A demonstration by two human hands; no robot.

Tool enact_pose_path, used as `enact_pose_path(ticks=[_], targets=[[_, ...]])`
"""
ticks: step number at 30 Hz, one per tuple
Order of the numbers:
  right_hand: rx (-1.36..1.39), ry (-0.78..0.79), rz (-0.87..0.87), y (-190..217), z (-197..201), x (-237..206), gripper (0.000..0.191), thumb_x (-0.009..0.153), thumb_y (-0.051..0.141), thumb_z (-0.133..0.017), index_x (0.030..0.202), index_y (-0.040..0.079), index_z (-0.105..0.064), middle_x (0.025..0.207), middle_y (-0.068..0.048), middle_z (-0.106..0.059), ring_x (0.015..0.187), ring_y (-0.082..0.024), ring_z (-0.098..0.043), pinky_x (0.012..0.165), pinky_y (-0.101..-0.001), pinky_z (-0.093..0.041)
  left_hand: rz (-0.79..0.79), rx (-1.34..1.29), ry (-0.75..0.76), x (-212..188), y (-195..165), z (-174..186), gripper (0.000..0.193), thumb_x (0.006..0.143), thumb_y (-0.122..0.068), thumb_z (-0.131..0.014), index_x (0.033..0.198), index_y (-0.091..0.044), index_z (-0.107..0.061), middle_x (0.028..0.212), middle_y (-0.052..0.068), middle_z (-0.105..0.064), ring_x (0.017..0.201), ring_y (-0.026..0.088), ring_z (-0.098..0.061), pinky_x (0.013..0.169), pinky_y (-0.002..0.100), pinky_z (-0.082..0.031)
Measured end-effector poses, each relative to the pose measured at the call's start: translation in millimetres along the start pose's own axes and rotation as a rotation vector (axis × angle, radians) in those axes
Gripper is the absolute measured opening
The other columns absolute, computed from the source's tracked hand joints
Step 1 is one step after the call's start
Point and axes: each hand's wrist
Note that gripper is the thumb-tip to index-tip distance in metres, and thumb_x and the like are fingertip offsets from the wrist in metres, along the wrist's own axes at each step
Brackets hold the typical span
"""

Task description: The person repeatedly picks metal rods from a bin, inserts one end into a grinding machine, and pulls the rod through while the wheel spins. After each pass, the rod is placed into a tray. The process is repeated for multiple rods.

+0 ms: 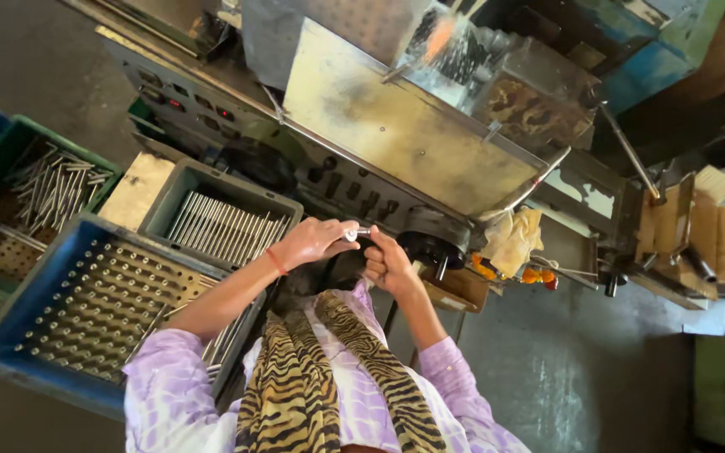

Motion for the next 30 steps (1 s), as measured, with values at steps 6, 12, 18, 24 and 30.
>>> enact_pose_path(ticks=[6,12,18,24,30], targets=[[-0.048,0.043,0.248,20.4,0.9,-0.1,0.049,0.105,0.055,-0.044,0.086,0.011,-0.052,0.057,0.006,-0.028,0.043,-0.007,-0.026,0.041,-0.0254,-0.021,0.209,-0.383,-0.227,33.2,-3.6,-2.8,0.036,0.101,-0.026,-0.073,0.126,-0.008,-0.056,0.085,0.012,-0.065,0.07,0.026,-0.068,0.058,0.032,-0.05],[-0.278,0.038,0.771,27.2,3.9,12.8,0.047,0.11,0.051,-0.044,0.081,0.014,-0.037,0.064,0.003,-0.031,0.049,-0.008,-0.028,0.044,-0.0263,-0.024,0.527,-0.8,-0.191,65.4,-16.1,-13.3,0.018,0.104,-0.014,-0.068,0.119,-0.01,-0.059,0.084,-0.006,-0.047,0.069,0.003,-0.041,0.059,0.021,-0.036],[-0.435,-0.125,1.029,37.0,22.0,19.0,0.043,0.11,0.049,-0.044,0.087,0.012,-0.041,0.062,0.004,-0.033,0.051,-0.007,-0.028,0.044,-0.0243,-0.023,0.592,-1.046,-0.114,84.1,-22.0,-30.3,0.021,0.102,-0.013,-0.067,0.12,-0.011,-0.057,0.082,-0.008,-0.044,0.065,-0.001,-0.037,0.054,0.019,-0.029],[0.04,-0.052,0.829,50.9,25.1,18.0,0.032,0.108,0.04,-0.052,0.096,0.01,-0.05,0.066,0.006,-0.032,0.052,-0.007,-0.029,0.044,-0.0257,-0.024,0.114,-0.589,-0.213,97.5,-25.5,-39.1,0.029,0.106,-0.017,-0.067,0.129,-0.009,-0.05,0.094,-0.007,-0.059,0.085,0.0,-0.054,0.068,0.02,-0.045],[-0.301,-0.043,0.944,68.5,32.2,3.1,0.027,0.114,0.028,-0.055,0.099,0.006,-0.056,0.071,0.003,-0.045,0.057,-0.009,-0.038,0.051,-0.0276,-0.032,0.736,-1.324,-0.097,109.7,-16.0,-38.1,0.021,0.106,-0.025,-0.061,0.121,-0.013,-0.054,0.069,-0.007,-0.043,0.049,0.002,-0.035,0.042,0.023,-0.028]])
Point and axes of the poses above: each hand's wrist, its own x-axis towards the middle knuckle, its own z-axis out of the back of the hand, y = z × x
